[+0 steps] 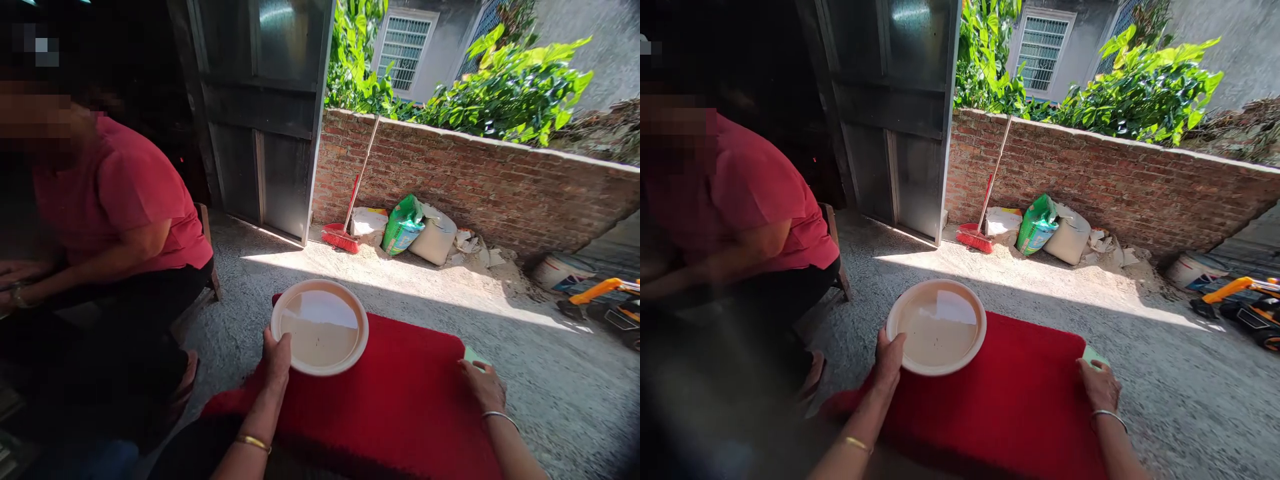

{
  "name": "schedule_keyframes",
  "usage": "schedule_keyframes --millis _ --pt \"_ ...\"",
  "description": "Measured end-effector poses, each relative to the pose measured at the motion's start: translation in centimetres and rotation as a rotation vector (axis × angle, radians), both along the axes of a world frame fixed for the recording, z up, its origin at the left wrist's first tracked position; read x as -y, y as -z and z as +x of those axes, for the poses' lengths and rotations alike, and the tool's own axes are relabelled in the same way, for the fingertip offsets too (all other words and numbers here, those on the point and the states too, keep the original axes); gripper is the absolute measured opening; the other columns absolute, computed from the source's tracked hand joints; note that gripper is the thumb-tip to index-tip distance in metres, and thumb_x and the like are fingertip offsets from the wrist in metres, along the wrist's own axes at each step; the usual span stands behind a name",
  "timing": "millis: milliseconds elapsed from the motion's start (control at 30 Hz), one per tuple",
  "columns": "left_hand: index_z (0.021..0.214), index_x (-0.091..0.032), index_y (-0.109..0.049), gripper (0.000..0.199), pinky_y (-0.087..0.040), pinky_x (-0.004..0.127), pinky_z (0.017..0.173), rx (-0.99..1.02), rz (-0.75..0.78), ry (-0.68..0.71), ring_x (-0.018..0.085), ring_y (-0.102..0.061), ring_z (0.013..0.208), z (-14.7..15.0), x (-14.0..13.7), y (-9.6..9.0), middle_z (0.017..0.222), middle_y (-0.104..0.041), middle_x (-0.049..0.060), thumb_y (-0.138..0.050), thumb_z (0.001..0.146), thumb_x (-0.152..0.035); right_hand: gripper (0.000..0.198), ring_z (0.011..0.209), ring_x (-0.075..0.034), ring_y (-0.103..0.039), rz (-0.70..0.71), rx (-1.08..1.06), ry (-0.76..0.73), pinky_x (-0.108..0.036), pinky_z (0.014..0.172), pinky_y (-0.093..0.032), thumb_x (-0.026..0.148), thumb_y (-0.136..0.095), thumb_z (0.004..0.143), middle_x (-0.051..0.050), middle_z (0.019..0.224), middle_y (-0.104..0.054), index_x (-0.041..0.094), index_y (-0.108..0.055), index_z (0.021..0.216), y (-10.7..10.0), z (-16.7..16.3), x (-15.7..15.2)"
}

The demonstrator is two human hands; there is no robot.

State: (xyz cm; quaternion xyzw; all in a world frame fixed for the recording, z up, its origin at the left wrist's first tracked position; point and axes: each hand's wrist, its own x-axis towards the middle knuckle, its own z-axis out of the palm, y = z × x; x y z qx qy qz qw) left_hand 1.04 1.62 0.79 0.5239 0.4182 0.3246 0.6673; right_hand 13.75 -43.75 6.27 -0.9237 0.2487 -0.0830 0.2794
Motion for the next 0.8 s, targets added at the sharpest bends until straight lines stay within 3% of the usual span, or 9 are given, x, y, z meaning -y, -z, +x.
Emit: schedule_keyframes --millis 67,133,333,433,500,567,700,800 --pt "0.112 -0.017 -0.063 0.045 -0.054 0.039 0.092 0.009 0.009 -0.014 0.023 -0.068 0.094 0.0 0.0 -0.2 0.096 -0.070 0.005 -0.062 0.070 -0.003 0.060 0.110 -0.048 -0.063 0.007 -0.076 0.045 -0.052 0.076 -0.049 0.051 -0.049 0.077 -0.035 0.104 -0.065 0.008 -0.067 0.115 0.1 0.4 -0.4" --pt "0.111 -0.018 -0.064 0.045 -0.054 0.038 0.093 0.017 0.017 -0.025 0.024 -0.068 0.096 0.1 0.0 -0.3 0.096 -0.070 0.005 -0.061 0.069 -0.002 0.062 0.112 -0.046 -0.063 0.022 -0.110 -0.015 -0.049 0.079 -0.049 0.048 -0.052 0.078 -0.034 0.112 -0.062 0.005 -0.065 0.120 1.0 0.8 -3.3" --pt "0.110 -0.016 -0.063 0.041 -0.055 0.036 0.090 -0.007 0.011 -0.005 0.022 -0.068 0.092 0.0 -0.2 -0.2 0.096 -0.070 0.005 -0.062 0.071 -0.004 0.045 0.099 -0.028 -0.063 0.115 -0.063 -0.478 -0.039 0.087 -0.048 0.037 -0.068 0.074 -0.010 0.110 -0.063 0.019 -0.069 0.115 4.9 -0.8 -17.5" --pt "0.109 -0.017 -0.062 0.040 -0.054 0.035 0.090 0.005 0.001 -0.002 0.021 -0.068 0.093 -0.2 -0.2 -0.3 0.095 -0.069 0.004 -0.061 0.071 -0.003 0.036 0.093 -0.020 -0.063 0.194 -0.040 -0.683 -0.034 0.086 -0.049 0.037 -0.074 0.069 -0.002 0.099 -0.064 0.023 -0.073 0.102 5.7 -2.7 -20.3" --pt "0.108 -0.017 -0.062 0.040 -0.054 0.035 0.091 0.024 -0.007 0.000 0.021 -0.068 0.096 -0.2 -0.1 -0.4 0.093 -0.069 0.003 -0.061 0.071 -0.001 0.034 0.089 -0.020 -0.064 0.230 -0.033 -0.720 -0.031 0.080 -0.051 0.036 -0.075 0.061 -0.001 0.094 -0.064 0.026 -0.076 0.093 5.5 -3.3 -19.1" --pt "0.106 -0.018 -0.062 0.039 -0.054 0.036 0.093 0.032 -0.011 -0.001 0.021 -0.068 0.099 -0.1 -0.1 -0.3 0.091 -0.068 0.002 -0.061 0.071 -0.001 0.038 0.087 -0.023 -0.066 0.234 -0.014 -0.671 -0.031 0.077 -0.052 0.037 -0.072 0.056 -0.001 0.093 -0.065 0.026 -0.077 0.092 4.9 -3.2 -15.9" --pt "0.105 -0.019 -0.063 0.040 -0.053 0.037 0.096 0.030 0.005 -0.021 0.022 -0.067 0.100 0.0 -0.1 -0.3 0.093 -0.069 0.002 -0.062 0.069 -0.002 0.050 0.090 -0.031 -0.067 0.142 0.046 -0.398 -0.040 0.080 -0.052 0.049 -0.065 0.058 -0.007 0.084 -0.067 0.021 -0.073 0.099 3.2 -2.7 -6.7" --pt "0.106 -0.018 -0.063 0.041 -0.053 0.038 0.095 0.025 0.009 -0.025 0.022 -0.067 0.098 0.0 0.0 -0.4 0.095 -0.069 0.003 -0.062 0.069 -0.002 0.050 0.077 -0.038 -0.067 0.033 0.035 -0.149 -0.048 0.072 -0.051 0.053 -0.055 0.065 -0.012 0.066 -0.063 0.017 -0.070 0.097 2.3 -2.9 -0.7"
